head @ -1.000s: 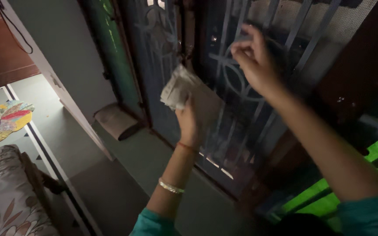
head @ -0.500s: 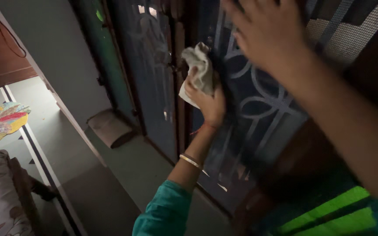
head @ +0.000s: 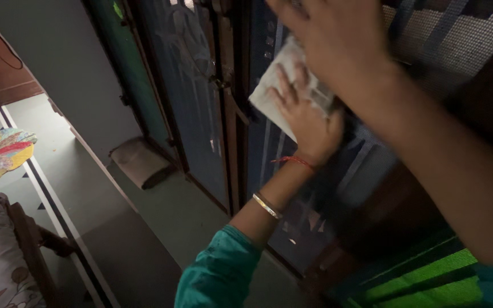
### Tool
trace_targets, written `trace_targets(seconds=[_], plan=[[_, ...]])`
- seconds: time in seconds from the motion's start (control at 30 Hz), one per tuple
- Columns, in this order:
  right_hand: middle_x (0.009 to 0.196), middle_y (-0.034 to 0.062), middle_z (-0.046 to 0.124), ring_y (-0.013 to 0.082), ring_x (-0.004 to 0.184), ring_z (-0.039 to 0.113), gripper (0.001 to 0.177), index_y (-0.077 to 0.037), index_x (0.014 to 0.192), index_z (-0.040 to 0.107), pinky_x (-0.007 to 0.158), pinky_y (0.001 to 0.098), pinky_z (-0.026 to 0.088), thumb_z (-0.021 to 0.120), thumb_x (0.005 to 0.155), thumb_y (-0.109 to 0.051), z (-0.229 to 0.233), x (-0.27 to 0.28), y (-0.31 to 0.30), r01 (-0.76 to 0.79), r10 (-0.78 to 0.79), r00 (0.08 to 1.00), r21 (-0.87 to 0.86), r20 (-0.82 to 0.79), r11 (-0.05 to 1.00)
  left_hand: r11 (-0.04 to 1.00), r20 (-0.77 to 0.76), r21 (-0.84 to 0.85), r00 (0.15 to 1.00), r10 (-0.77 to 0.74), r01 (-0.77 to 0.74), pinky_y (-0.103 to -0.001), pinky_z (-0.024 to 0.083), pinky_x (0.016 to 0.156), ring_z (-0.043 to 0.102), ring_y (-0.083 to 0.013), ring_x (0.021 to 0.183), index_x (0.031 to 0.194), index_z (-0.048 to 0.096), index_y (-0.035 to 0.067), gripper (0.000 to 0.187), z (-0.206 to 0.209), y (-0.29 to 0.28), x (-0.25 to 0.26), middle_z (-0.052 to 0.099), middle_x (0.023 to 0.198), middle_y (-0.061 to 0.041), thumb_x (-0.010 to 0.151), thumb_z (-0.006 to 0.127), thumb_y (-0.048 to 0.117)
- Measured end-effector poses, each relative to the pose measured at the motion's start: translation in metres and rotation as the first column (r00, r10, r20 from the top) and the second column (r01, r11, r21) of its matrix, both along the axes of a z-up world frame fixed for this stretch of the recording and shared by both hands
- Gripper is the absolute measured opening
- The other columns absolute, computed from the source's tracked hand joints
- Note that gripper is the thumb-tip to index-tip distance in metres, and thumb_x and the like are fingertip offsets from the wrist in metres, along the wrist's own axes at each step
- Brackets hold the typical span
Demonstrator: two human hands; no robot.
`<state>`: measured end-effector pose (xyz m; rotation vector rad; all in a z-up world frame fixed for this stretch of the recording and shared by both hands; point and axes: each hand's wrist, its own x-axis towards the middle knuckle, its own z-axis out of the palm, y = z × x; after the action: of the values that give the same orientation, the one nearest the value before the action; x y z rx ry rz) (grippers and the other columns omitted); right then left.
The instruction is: The person wipes a window screen with a cloth. They use both hands to rub the surface of the screen in a repetitive motion.
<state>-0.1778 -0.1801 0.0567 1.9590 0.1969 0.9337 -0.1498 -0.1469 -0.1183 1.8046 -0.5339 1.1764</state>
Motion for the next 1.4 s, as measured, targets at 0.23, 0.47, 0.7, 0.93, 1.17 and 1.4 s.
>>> trace_targets(seconds=[0.23,0.47,0.7,0.93,1.17,1.4], plan=[[0.129,0.0074,0.06,0.0205,0.109,0.059,0.054,-0.016,0.151,0.052,0.084,0.0405,0.048,0.065,0.102,-0.033,-0.002,-0.008,-0.007,-0.427,0.425,0.881,-0.037,0.208,0.904,0.893,0.445,0.427,0.893,-0.073,-0.139,-0.064,-0.002,0.13,0.0,-0.0382,0.167,0.161,0.039,0.042,0.056,-0.041,0.03,0.012,0.013,0.177,-0.007,0.109,0.047,0.062],[0.136,0.0059,0.059,0.02,0.118,0.057,0.056,-0.015,0.15,0.049,0.092,0.0398,0.047,0.071,0.105,-0.039,-0.009,-0.016,-0.008,-0.448,0.45,0.865,-0.063,0.222,0.892,0.877,0.502,0.48,0.828,-0.25,-0.026,-0.063,-0.006,0.129,-0.004,-0.0372,0.163,0.164,0.032,0.041,0.071,-0.056,0.064,0.05,0.004,0.176,-0.007,0.104,0.027,0.079],[0.141,0.0087,0.059,0.0218,0.126,0.056,0.064,-0.017,0.157,0.048,0.101,0.0431,0.043,0.069,0.104,-0.044,-0.014,-0.017,-0.006,-0.398,0.397,0.892,-0.041,0.217,0.917,0.991,0.251,0.118,0.967,0.038,-0.069,-0.058,0.006,0.135,0.004,-0.0391,0.164,0.165,0.023,0.019,0.078,-0.026,0.065,0.063,0.008,0.174,-0.018,0.104,0.044,0.063],[0.157,0.0102,0.052,0.0254,0.145,0.044,0.063,-0.023,0.161,0.047,0.112,0.0514,0.035,0.062,0.108,-0.053,-0.024,-0.015,-0.002,-0.307,0.308,0.94,-0.028,0.148,0.951,0.999,0.092,-0.037,0.995,-0.036,0.039,-0.05,0.015,0.136,0.012,-0.0415,0.165,0.165,0.015,-0.003,0.093,-0.037,0.07,0.051,0.015,0.174,-0.024,0.1,0.06,0.046],[0.166,0.0007,0.04,0.0199,0.155,0.028,0.069,-0.035,0.156,0.047,0.12,0.0614,0.004,0.048,0.094,-0.065,-0.039,-0.006,0.013,-0.146,0.146,0.989,-0.196,-0.014,0.97,0.999,0.033,-0.008,0.998,-0.045,0.045,-0.051,0.014,0.137,0.012,-0.0438,0.166,0.166,0.015,-0.002,0.087,-0.055,0.067,0.051,0.015,0.175,-0.026,0.104,0.055,0.044],[0.166,-0.003,0.042,0.0157,0.156,0.028,0.063,-0.037,0.152,0.053,0.122,0.0629,-0.001,0.049,0.098,-0.069,-0.04,-0.012,0.011,-0.205,0.198,0.979,-0.271,-0.052,0.941,0.994,0.071,0.065,0.993,-0.091,0.086,-0.051,0.02,0.133,0.019,-0.0438,0.161,0.162,0.017,-0.005,0.088,-0.09,0.067,0.038,0.017,0.171,-0.027,0.102,0.062,0.041]])
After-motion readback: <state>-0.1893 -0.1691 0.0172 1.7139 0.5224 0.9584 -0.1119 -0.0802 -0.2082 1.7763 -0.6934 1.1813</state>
